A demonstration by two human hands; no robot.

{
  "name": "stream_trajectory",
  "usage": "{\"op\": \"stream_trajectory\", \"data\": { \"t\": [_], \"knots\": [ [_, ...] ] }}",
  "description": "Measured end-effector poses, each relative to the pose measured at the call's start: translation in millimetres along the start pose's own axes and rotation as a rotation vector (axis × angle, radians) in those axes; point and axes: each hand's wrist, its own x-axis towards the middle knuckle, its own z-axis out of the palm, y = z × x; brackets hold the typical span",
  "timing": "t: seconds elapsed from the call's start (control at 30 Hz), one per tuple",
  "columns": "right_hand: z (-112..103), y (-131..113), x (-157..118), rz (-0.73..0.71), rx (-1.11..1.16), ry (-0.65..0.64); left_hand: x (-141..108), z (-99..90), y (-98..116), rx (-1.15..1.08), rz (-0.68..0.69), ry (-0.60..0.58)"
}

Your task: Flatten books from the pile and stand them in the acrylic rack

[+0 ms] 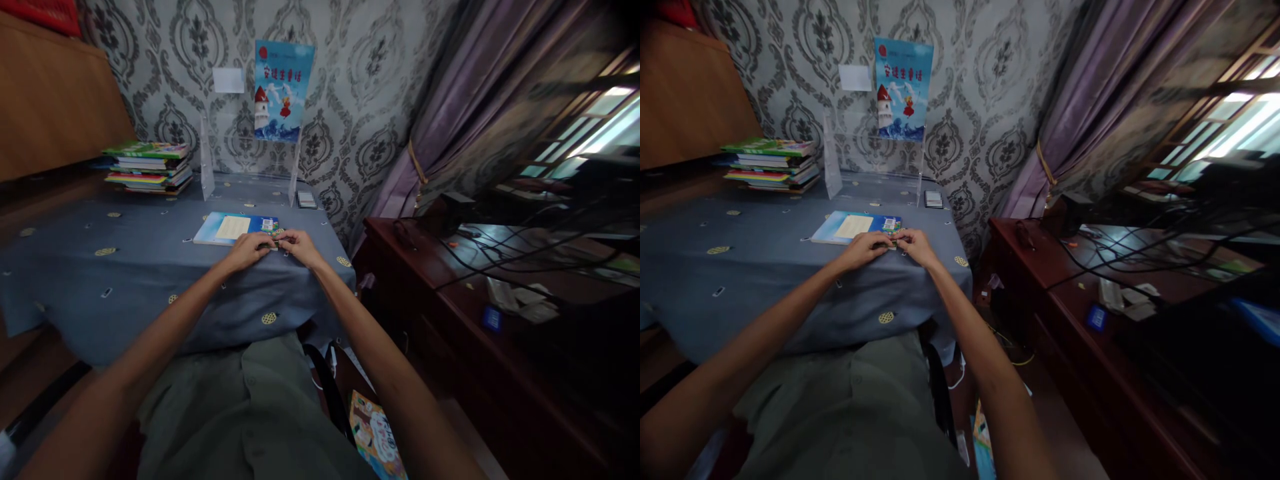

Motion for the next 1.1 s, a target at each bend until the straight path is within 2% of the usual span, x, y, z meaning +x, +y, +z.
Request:
{"op": "stream_trajectory", "data": {
  "t": [0.63, 1.1],
  "knots": [
    [1, 11, 3, -0.043, -0.006, 0.002, -1, 4.2, 11, 0.257, 0.036, -0.001],
    [0, 6, 2, -0.040, -0.014, -0.021, -1, -2.9, 28, 0.406, -0.055, -0.070]
  ]
}}
